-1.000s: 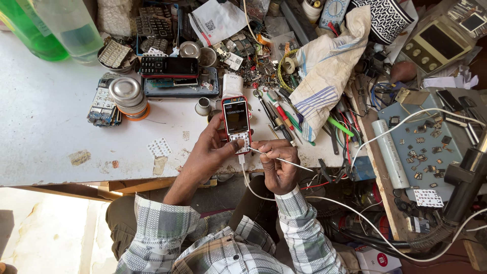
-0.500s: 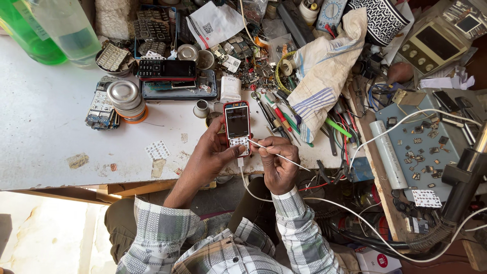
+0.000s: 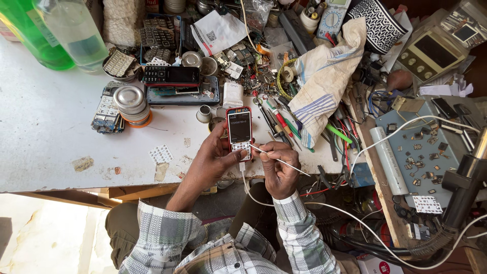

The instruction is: The person tests a red feature phone connected to a charging cable, pressing its keys with a thin probe while watching the screen, and wipes it with a cloth. They then remove the back cover and battery, extract the main circuit board, and brush and pick at the board with a probe.

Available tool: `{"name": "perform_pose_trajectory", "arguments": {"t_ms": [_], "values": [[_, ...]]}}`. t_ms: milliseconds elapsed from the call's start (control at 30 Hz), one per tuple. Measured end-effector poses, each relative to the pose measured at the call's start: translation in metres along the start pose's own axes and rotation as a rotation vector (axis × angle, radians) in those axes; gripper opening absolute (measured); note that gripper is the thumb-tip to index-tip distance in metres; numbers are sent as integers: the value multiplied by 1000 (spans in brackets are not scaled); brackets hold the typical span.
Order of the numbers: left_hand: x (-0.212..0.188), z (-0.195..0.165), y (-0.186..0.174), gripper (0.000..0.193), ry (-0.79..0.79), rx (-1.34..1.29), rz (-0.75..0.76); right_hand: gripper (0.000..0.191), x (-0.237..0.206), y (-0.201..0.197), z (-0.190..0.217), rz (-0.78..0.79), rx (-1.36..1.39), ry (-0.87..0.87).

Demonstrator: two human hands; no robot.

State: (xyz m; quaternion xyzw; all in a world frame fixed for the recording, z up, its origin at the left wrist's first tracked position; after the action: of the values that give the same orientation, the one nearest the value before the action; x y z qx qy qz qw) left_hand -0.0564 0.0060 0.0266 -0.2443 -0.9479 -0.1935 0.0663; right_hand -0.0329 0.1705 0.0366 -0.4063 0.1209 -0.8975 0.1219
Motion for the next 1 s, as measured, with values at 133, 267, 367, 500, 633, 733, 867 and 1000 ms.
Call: {"name": "perform_pose_trajectory", "arguments": {"t_ms": [133,267,367,500,633,733,867,1000], "values": [[0,0,-1,63,7,-16,3,21,1,0,1,-2,-3,1],[-1,3,-2,64,-19,-8,-12,21,0,-1,1,-5,5,5],[-1,2,-2,64,-24,1,-15,21,1,0,0,-4,8,1],[-1,0,0,65,-3,-18,5,21,0,-2,-2,-7,57,17],[-1,0,-1,66,-35,55,-24,21,0,-2,-1,14,21,12],[-1,-2,0,67,-12,16,-7,21,1,-2,-1,5,40,7],[-1,-1,1,66,-3,-29,-7,21,0,-2,-2,7,46,7],[-1,-1,0,66,11,-22,-10,21,0,-1,-3,17,28,22]]}}
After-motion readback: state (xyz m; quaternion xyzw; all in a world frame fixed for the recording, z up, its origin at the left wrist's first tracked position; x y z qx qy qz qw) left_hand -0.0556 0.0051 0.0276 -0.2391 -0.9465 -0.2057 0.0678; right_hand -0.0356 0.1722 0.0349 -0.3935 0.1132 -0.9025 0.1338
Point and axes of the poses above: each hand's wrist, its own x-axis towards the middle knuckle, its own y-axis out of the palm, z = x × y, the point moved 7 cm from there along x, towards the middle knuckle, and after that the axes turned 10 degrees about z, right-handed, at the moved point
